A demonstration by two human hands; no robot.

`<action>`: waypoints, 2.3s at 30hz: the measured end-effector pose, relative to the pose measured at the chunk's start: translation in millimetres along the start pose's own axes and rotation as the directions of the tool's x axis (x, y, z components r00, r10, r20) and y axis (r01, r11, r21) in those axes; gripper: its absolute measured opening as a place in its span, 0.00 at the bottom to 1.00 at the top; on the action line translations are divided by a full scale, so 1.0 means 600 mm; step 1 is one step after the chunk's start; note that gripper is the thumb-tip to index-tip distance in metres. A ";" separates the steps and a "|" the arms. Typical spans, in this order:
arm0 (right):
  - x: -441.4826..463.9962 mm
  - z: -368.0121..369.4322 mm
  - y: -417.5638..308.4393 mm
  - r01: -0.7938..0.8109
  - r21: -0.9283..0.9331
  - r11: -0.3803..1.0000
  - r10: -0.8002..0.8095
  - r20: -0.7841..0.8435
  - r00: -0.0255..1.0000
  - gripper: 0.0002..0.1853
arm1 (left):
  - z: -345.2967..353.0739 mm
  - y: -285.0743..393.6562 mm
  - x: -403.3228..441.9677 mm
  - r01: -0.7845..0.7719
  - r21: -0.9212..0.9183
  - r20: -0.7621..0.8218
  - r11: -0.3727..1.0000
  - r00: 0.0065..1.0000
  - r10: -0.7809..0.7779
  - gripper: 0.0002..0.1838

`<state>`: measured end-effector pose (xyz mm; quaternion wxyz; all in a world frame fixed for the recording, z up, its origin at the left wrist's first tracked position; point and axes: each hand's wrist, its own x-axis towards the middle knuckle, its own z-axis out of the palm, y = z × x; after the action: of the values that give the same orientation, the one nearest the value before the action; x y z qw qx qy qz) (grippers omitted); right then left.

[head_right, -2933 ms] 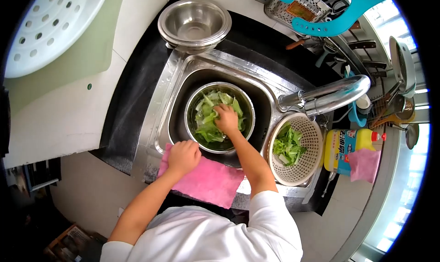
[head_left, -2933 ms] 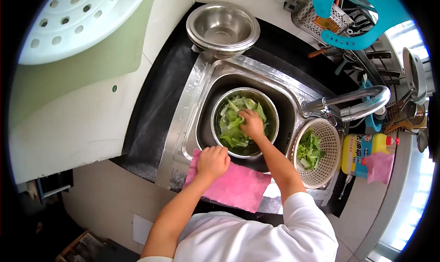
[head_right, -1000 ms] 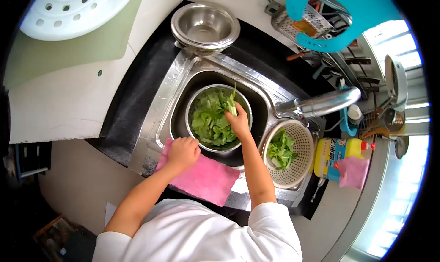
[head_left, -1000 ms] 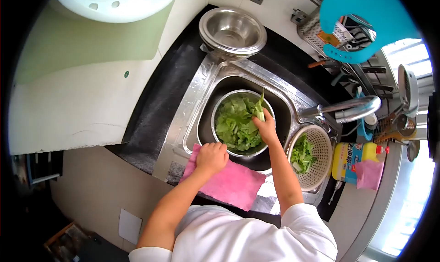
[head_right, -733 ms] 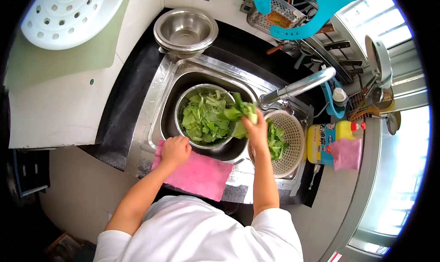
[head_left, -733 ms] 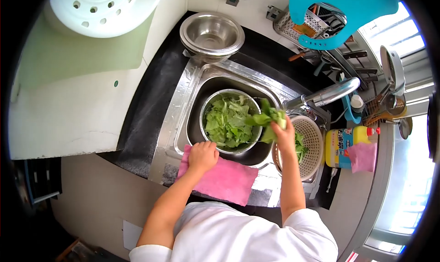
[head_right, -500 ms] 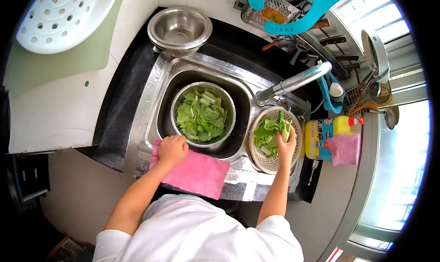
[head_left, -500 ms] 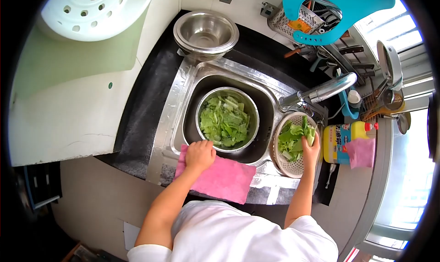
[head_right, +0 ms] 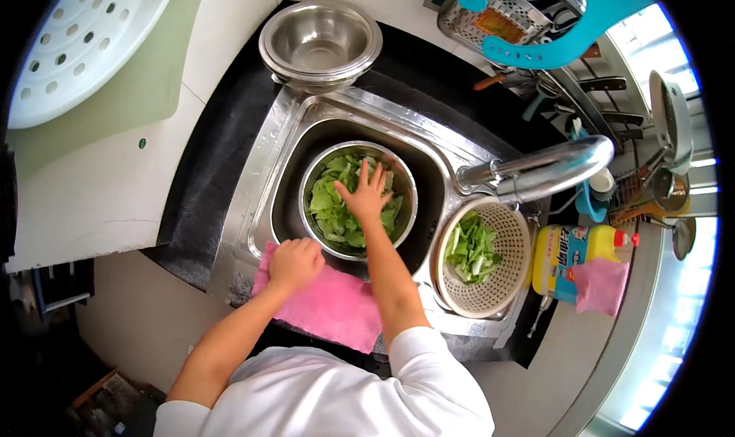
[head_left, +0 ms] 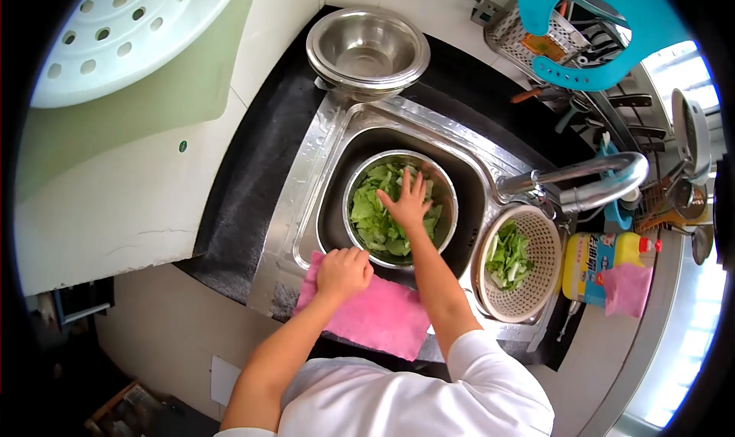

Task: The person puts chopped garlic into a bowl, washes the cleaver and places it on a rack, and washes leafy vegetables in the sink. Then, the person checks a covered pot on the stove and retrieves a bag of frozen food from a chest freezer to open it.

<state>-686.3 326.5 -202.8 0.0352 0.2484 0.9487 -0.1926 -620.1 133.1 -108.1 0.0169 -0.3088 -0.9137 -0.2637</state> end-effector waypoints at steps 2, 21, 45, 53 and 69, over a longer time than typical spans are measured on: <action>-0.009 0.038 -0.034 0.010 -0.081 0.997 -0.003 0.090 0.996 0.52 | -0.003 -0.001 0.002 -0.019 -0.026 -0.007 0.999 1.000 0.018 0.05; -0.011 -0.106 0.055 0.194 0.041 0.980 -0.196 0.068 0.978 0.42 | 0.000 -0.001 0.000 -0.007 -0.064 -0.045 0.998 0.999 0.004 0.04; -0.052 -0.130 -0.022 -0.155 0.922 0.356 -0.049 0.184 0.982 0.28 | -0.003 0.005 -0.001 -0.009 -0.070 -0.069 0.998 0.998 0.005 0.04; -0.124 -0.331 0.055 -0.048 0.931 0.361 0.185 -0.021 0.982 0.21 | -0.005 0.005 -0.001 0.002 -0.046 0.015 0.999 1.000 -0.001 0.06; -0.187 -0.325 0.161 0.104 -0.001 0.995 -0.097 -0.373 0.923 0.23 | -0.001 0.002 0.001 0.010 -0.040 0.015 0.999 1.000 -0.009 0.05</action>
<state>-535.9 427.3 -38.1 -0.1577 0.2317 0.9477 -0.1526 -619.8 134.0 -106.7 0.0026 -0.3067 -0.9098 -0.2795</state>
